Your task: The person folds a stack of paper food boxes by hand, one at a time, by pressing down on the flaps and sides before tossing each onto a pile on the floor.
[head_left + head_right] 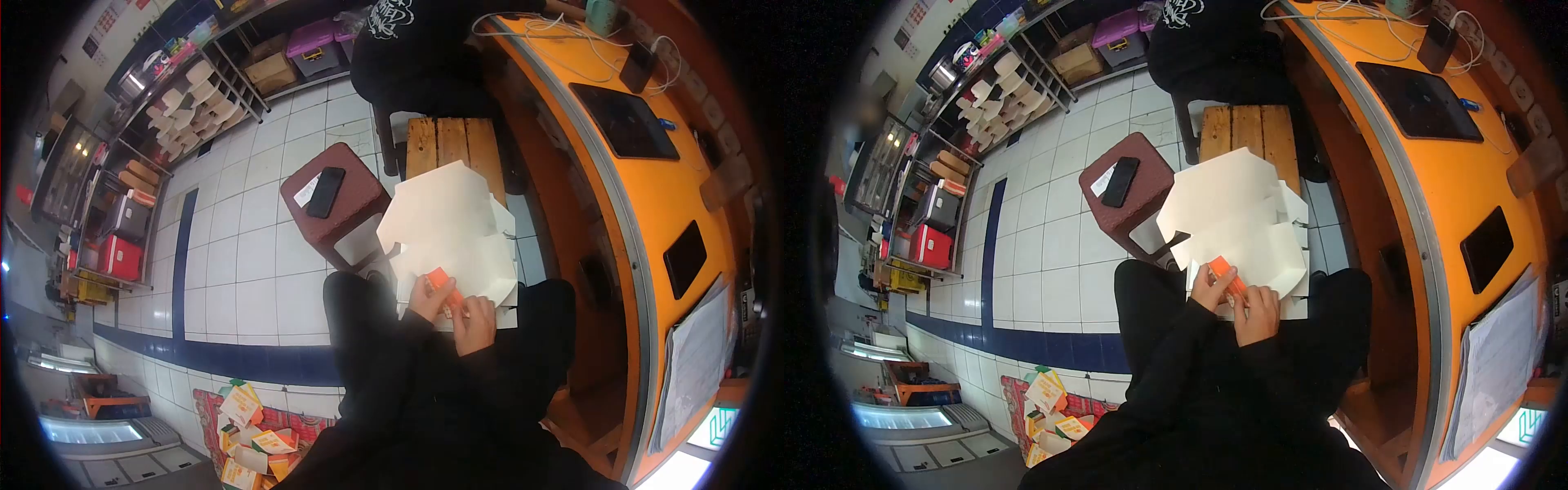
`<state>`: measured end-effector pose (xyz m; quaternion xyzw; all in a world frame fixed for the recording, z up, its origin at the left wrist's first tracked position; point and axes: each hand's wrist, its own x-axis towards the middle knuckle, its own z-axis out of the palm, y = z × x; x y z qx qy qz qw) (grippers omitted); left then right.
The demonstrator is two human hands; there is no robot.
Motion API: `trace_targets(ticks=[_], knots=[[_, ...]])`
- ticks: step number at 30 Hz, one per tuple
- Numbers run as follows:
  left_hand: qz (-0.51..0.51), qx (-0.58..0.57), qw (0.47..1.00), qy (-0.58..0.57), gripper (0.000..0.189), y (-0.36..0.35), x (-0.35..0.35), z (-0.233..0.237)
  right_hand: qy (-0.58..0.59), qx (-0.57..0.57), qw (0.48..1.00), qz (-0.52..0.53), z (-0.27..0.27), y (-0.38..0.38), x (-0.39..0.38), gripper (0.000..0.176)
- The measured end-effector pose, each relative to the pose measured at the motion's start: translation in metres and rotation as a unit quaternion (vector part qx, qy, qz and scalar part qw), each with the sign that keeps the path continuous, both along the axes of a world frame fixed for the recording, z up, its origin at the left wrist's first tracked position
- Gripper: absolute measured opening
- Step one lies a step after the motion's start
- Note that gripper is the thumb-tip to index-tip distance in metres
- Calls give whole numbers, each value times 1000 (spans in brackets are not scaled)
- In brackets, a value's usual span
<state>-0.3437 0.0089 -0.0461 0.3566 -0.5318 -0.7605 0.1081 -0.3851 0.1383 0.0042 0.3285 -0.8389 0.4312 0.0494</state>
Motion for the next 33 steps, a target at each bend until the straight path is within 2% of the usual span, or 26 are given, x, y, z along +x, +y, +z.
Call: trace_targets(ticks=[2, 4, 5, 7, 8, 9, 10, 12, 14, 17, 18, 19, 21, 23, 25, 27, 29, 32, 33], knots=[[7, 37, 999, 16, 41, -1, 2, -4, 18, -1, 1000, -4, -1, -1, -3, 14], [1, 82, 988, 129, 48, -4, 5, -15, -81, -35, 995, 50, -10, 1, -8, 16], [0, 83, 988, 129, 48, -7, 8, -19, -81, -34, 995, 49, -13, 2, -6, 16], [85, 213, 967, 110, 49, -20, 14, -6, -238, 19, 971, 31, -10, -2, -2, 18], [168, 238, 953, 81, 51, -34, 17, -31, -237, 16, 971, 31, -13, -3, -1, 18], [179, 240, 947, 119, 50, -39, 19, -10, -250, 42, 966, 44, -19, -6, 1, 18], [162, 115, 975, 100, 46, -64, 22, -65, -264, 68, 960, 58, -25, -10, 3, 18], [145, -9, 987, 75, 43, -83, 24, -108, -234, 92, 965, 79, -37, -17, 6, 17], [176, -99, 976, -81, 32, -76, 13, -59, -204, 119, 967, 98, -45, -23, 7, 17], [146, -125, 979, -72, 29, -62, 18, -43, -210, 166, 959, 91, -54, -34, 6, 20], [150, -33, 985, -73, 30, -52, 21, -20, -208, 152, 962, 92, -58, -36, 7, 23], [145, -35, 986, -74, 30, -47, 22, -25, -206, 137, 964, 95, -59, -38, 7, 26], [206, -71, 976, -8, 31, -30, 21, -34, -214, 138, 963, 85, -58, -40, 7, 29], [213, -41, 976, -12, 31, -16, 22, -41, -221, 145, 961, 79, -60, -41, 5, 32], [228, -118, 966, -44, 30, -3, 22, -43, -213, 104, 967, 94, -66, -44, 2, 33], [222, -124, 967, -27, 30, 1, 23, -50, -221, 78, 968, 88, -65, -46, 3, 35], [169, -211, 961, -54, 29, 1, 28, -59, -226, 50, 970, 76, -61, -47, 5, 37], [196, -172, 965, -5, 26, 2, 25, -47, -190, 59, 977, 78, -74, -53, 5, 42], [191, -172, 966, -2, 26, 0, 25, -48, -209, 32, 970, 117, -86, -56, 5, 45]])
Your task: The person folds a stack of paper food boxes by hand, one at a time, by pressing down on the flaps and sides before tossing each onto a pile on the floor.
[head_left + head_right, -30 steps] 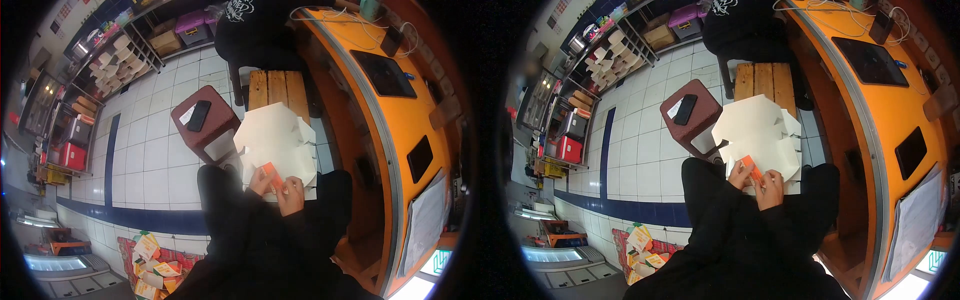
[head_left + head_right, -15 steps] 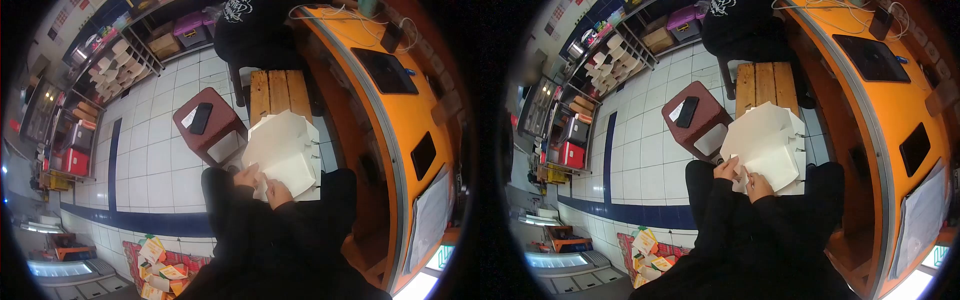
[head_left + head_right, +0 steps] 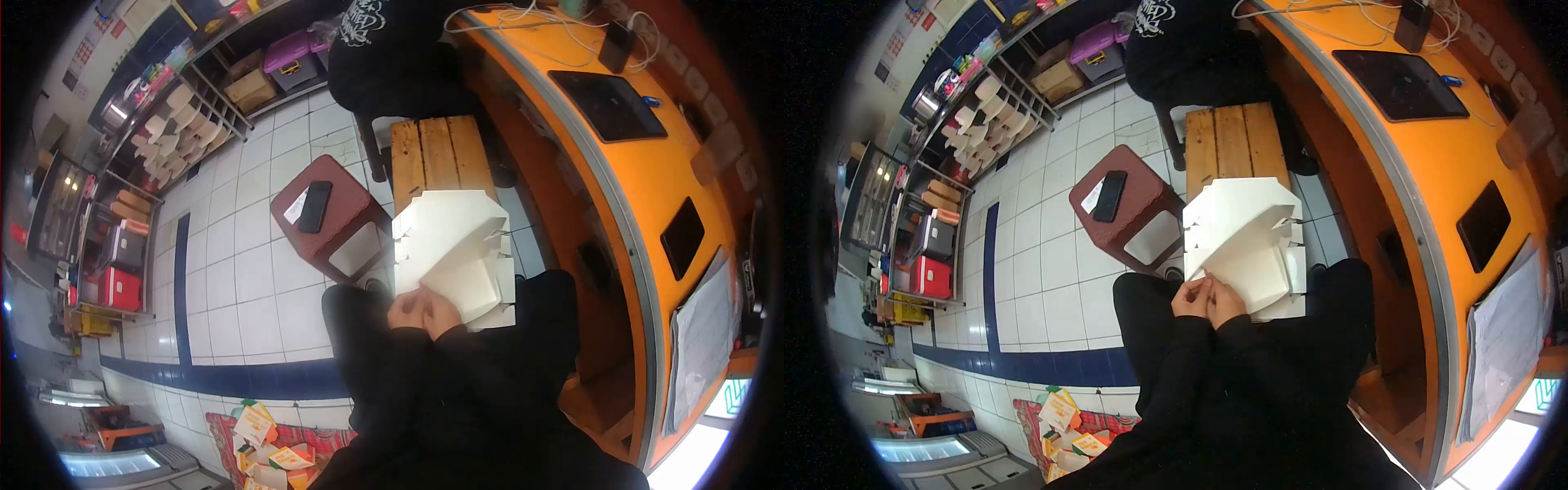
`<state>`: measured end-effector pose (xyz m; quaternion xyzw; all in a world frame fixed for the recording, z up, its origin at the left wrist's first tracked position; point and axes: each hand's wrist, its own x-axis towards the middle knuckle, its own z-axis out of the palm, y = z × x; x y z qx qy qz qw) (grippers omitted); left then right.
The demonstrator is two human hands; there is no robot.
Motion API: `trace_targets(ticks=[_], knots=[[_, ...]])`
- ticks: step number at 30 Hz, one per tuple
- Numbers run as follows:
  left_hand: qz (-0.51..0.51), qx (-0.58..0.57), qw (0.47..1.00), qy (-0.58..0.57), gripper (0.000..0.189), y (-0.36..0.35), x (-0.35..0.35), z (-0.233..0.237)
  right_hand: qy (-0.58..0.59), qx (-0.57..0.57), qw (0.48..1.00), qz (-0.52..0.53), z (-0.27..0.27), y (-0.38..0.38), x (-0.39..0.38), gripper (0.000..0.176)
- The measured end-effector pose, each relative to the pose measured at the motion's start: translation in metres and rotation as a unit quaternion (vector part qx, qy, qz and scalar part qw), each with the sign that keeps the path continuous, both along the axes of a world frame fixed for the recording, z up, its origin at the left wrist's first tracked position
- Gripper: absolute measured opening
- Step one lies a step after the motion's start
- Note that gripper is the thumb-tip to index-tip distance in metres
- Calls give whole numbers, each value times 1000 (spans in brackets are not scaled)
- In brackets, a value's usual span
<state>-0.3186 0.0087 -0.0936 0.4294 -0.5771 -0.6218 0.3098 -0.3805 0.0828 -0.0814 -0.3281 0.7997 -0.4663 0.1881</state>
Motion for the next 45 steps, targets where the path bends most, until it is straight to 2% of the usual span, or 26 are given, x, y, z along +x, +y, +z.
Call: trace_targets(ticks=[2, 3, 4, 6, 7, 8, 9, 11, 12, 13, 16, 18, 20, 22, 24, 25, 26, 27, 29, 30, 34, 36, 38, 42, 44, 45], knots=[[8, -54, 998, -26, 23, -11, 3, -6, -22, -31, 999, 29, -1, 5, -7, 48], [17, 8, 999, -33, 19, -20, 5, -15, -105, -74, 992, 10, 14, 10, -14, 50], [15, 8, 999, -30, 19, -23, 4, -3, -185, -117, 976, -7, 28, 14, -24, 51], [34, -102, 982, -155, 18, -23, 2, 20, -5, -31, 987, -159, 43, 30, -66, 49], [41, -112, 980, -161, 20, -24, 1, 19, 50, -21, 972, -230, 45, 39, -88, 50], [44, -111, 981, -156, 20, -21, -1, 19, 150, -21, 954, -260, 28, 46, -112, 50], [23, -145, 975, -167, 21, -18, -3, 19, 187, -22, 952, -243, 3, 49, -130, 47], [-1, -177, 969, -175, 24, -13, -10, 4, 229, -27, 947, -224, -1, 48, -150, 44], [4, -176, 969, -171, 24, -13, -16, 12, -33, -83, 963, -254, 14, 46, -154, 41], [3, -177, 968, -177, 23, -10, -18, 24, -298, -126, 908, -265, 22, 46, -155, 39], [7, -193, 962, -195, 21, -14, -18, 28, -325, -145, 891, -283, 24, 54, -166, 34], [1, -235, 948, -216, 20, -19, -17, 28, -273, -118, 919, -258, -9, 61, -182, 35], [-7, -252, 941, -228, 21, -21, -16, 31, -106, -11, 973, -206, -20, 62, -188, 32], [-16, -265, 933, -241, 22, -16, -19, 48, -67, 11, 980, -186, -8, 61, -182, 28], [-72, -520, 783, -333, 23, -3, -27, 72, -33, 35, 985, -166, -4, 61, -174, 26], [-61, -491, 834, -244, 26, 9, -34, 69, 92, 29, 981, -168, -7, 62, -170, 24], [-114, -455, 855, -221, 31, 23, -42, 66, 216, 22, 962, -165, -10, 65, -165, 24], [-164, -345, 902, -199, 38, 37, -52, 55, 214, 24, 964, -159, -5, 65, -159, 24], [-248, -213, 910, -255, 42, 52, -65, 62, 48, 63, 985, -153, 15, 62, -149, 23], [-281, -170, 910, -254, 41, 51, -72, 54, 51, 64, 985, -150, 19, 60, -145, 23], [-252, -196, 914, -251, 36, 47, -88, 40, -11, 44, 989, -140, 21, 61, -136, 22], [-234, -114, 928, -268, 36, 44, -89, 41, -102, 29, 984, -147, 22, 59, -135, 25], [-221, -140, 927, -267, 34, 40, -91, 22, -102, 22, 983, -149, 21, 54, -135, 24], [-198, -127, 942, -238, 34, 38, -94, 24, -30, 73, 988, -133, 26, 48, -133, 22], [-258, -9, 937, -238, 36, 33, -93, 36, 62, 100, 988, -101, 27, 46, -130, 20], [-257, -9, 937, -236, 36, 31, -94, 34, 63, 100, 988, -101, 28, 44, -128, 20]])
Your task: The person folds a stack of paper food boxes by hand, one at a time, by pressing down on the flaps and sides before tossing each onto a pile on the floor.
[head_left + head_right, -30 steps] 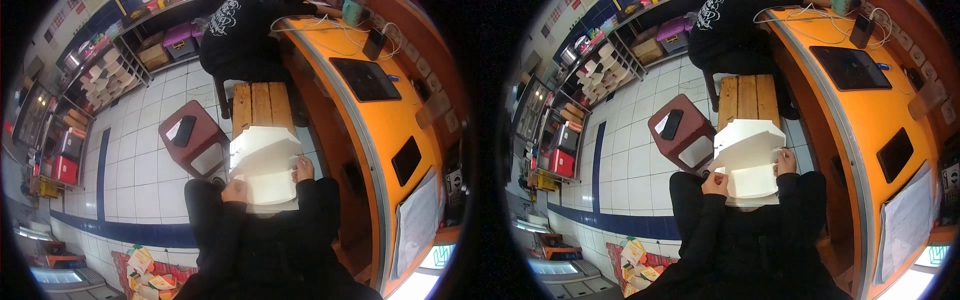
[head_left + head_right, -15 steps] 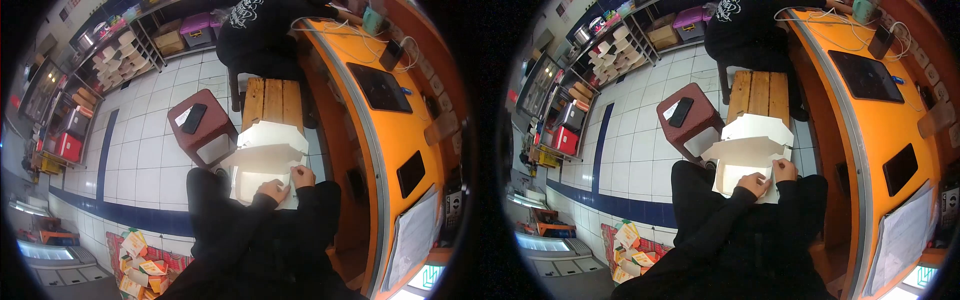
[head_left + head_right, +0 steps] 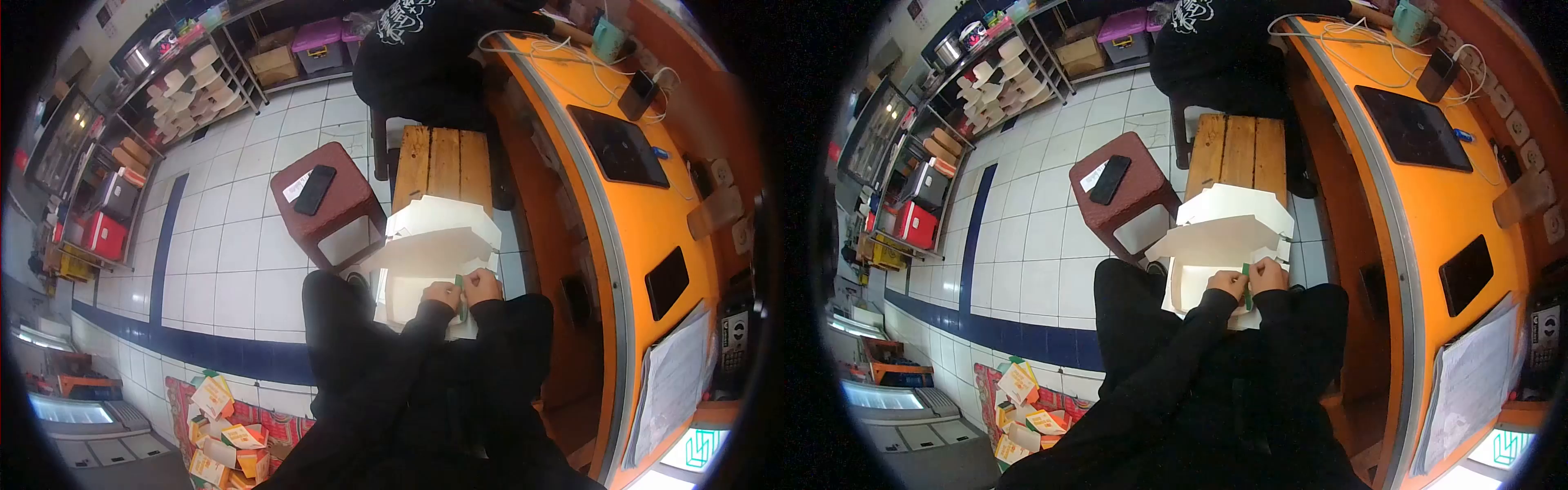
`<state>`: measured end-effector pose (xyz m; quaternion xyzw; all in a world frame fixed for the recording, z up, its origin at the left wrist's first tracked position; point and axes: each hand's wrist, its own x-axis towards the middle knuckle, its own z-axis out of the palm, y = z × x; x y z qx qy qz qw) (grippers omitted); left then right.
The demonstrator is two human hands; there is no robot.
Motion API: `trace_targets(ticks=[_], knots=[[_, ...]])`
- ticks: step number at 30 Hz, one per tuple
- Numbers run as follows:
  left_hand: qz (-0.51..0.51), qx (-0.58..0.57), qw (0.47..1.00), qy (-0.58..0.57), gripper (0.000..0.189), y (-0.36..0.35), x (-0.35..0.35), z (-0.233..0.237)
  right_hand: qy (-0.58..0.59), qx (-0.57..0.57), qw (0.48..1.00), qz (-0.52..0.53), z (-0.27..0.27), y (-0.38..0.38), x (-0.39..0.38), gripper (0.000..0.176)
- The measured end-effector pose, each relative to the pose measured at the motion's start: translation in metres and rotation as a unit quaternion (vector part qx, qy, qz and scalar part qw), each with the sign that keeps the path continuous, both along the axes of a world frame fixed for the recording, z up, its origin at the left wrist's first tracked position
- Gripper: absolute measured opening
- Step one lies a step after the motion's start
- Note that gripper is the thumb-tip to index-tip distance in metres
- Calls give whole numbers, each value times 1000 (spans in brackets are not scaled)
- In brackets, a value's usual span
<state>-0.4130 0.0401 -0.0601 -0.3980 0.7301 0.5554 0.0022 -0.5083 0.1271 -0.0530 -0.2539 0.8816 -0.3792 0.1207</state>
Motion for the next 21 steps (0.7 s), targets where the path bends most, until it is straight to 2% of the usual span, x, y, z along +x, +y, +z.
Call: trace_targets(ticks=[2, 3, 5, 6, 7, 8, 9, 10, 11, 12, 13, 14, 15, 16, 17, 19, 20, 21], knots=[[1, -70, 998, -4, 38, 0, -1, -8, 25, 12, 1000, -10, 1, 0, 6, 18], [-5, -69, 998, -3, 38, -1, -1, -17, 25, 14, 999, -16, -2, 2, 8, 18], [2, -110, 993, 37, 40, -5, -2, -33, 1, 58, 998, 28, -15, 8, 5, 21], [17, -89, 995, 51, 39, -3, -1, -33, 22, 56, 998, 21, -21, 9, 6, 20], [-14, -40, 999, 22, 38, -9, 0, -27, -4, 56, 998, 6, -5, 12, 12, 22], [-29, -64, 993, 95, 38, -11, 1, -49, -9, 32, 999, 5, -7, 15, 11, 23], [-65, -35, 992, 105, 34, -12, 9, -35, -15, 8, 1000, 5, -9, 18, 10, 25], [-41, -118, 992, 32, 30, -12, 14, -12, -7, 15, 1000, 4, 9, 20, 14, 32], [-31, -179, 977, 112, 25, -13, 29, 10, 0, 23, 1000, 6, 27, 23, 18, 40], [-31, -265, 955, 130, 22, -16, 46, 37, 22, -12, 998, 66, 22, 31, 16, 48], [-41, -312, 940, 133, 21, -20, 64, 62, 25, -15, 998, 58, 38, 37, 16, 48], [-74, -347, 931, 86, 22, -27, 83, 79, 42, 59, 985, 159, 66, 46, 25, 49], [-86, -383, 917, 65, 28, -32, 102, 76, 56, 132, 955, 259, 81, 51, 31, 49], [-96, -381, 919, 16, 32, -32, 117, 81, 59, 181, 935, 298, 68, 54, 33, 43], [-102, -378, 920, -36, 35, -32, 131, 85, 55, 179, 935, 301, 54, 55, 36, 43], [-135, -447, 884, -10, 39, -40, 152, 56, 73, 226, 934, 266, 31, 53, 45, 30], [-142, -452, 880, 21, 36, -43, 157, 38, 47, 281, 924, 255, 22, 51, 46, 25], [-137, -406, 901, 63, 28, -46, 156, 19, 27, 335, 906, 258, 13, 43, 48, 23]])
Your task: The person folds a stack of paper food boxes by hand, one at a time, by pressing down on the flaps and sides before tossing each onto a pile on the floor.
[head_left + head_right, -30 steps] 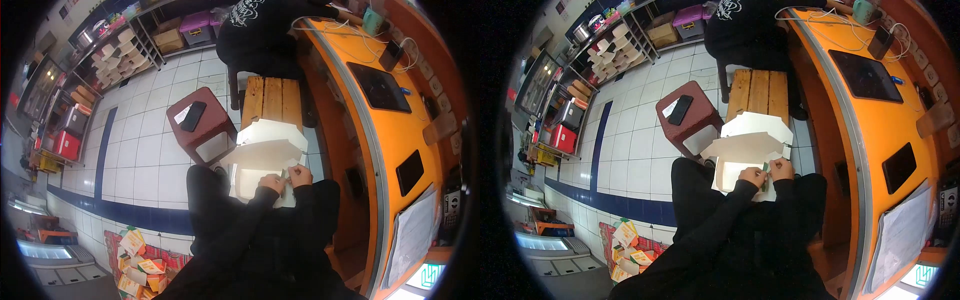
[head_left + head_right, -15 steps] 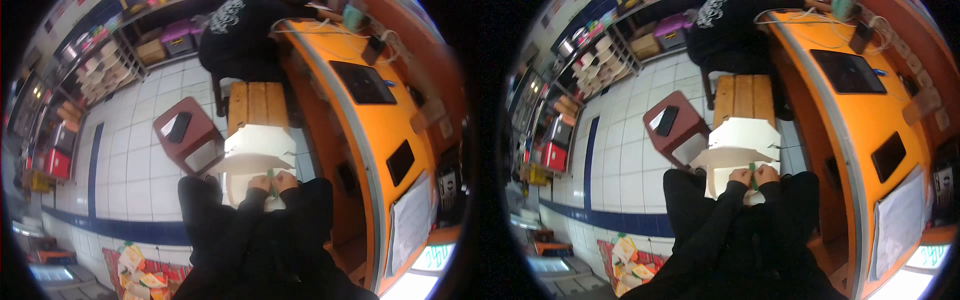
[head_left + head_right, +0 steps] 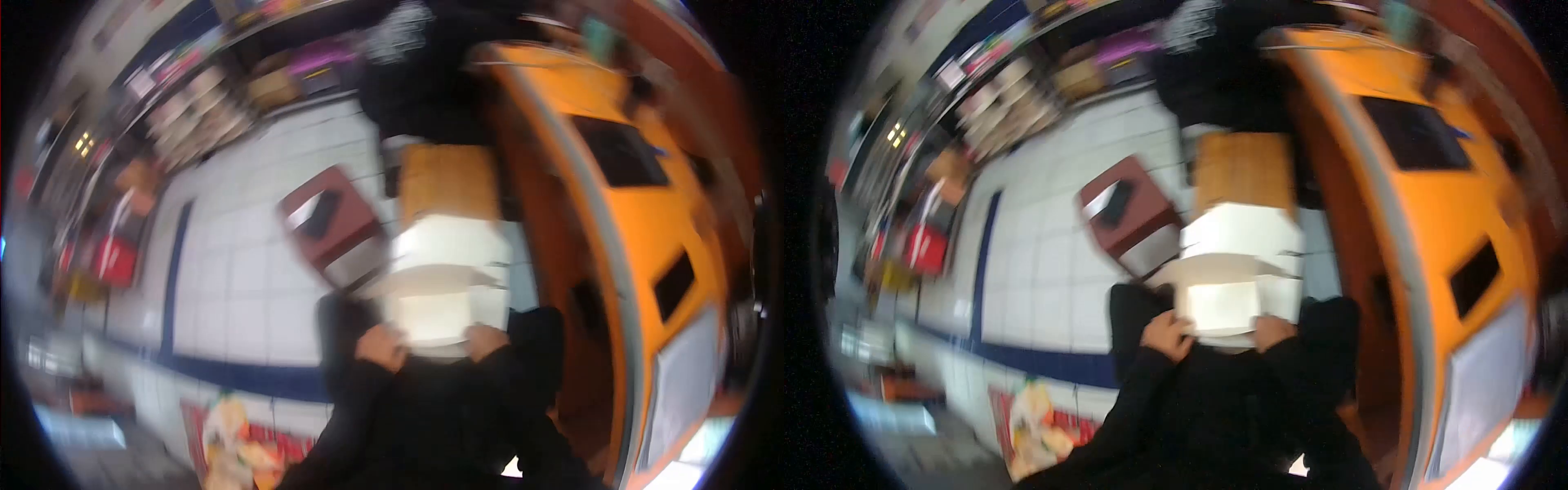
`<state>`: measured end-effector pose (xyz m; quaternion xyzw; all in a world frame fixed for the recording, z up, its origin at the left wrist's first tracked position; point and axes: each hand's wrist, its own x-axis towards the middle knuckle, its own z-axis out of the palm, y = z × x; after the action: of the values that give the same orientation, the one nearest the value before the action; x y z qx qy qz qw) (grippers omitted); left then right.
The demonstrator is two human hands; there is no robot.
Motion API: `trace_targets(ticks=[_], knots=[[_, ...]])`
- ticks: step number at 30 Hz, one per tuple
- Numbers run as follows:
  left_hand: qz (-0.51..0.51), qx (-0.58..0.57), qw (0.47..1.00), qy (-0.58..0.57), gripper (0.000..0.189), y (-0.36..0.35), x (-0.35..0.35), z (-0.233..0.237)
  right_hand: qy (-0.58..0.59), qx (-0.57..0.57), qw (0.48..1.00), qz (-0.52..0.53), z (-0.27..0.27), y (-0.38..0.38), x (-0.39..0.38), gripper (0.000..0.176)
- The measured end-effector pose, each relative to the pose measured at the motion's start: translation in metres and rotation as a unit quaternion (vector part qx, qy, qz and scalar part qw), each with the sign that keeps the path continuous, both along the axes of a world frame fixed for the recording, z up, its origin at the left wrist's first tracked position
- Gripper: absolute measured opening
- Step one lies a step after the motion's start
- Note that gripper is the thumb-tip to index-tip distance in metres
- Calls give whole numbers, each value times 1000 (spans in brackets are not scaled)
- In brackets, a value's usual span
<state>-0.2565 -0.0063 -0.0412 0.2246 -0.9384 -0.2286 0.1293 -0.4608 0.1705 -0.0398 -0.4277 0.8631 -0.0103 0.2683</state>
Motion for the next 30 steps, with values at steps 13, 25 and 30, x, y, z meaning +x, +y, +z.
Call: trace_targets(ticks=[13, 25, 30], knots=[[333, -89, 933, -101, 18, -62, 59, 29, -4, -398, 915, 69, 24, -18, 27, 73], [726, -13, 641, -246, 87, -17, 333, 73, 161, -240, 930, -229, -36, 6, -10, 73], [440, 13, 892, 102, 33, -40, 110, 48, 100, -120, 930, -332, -33, 7, -10, 67]])
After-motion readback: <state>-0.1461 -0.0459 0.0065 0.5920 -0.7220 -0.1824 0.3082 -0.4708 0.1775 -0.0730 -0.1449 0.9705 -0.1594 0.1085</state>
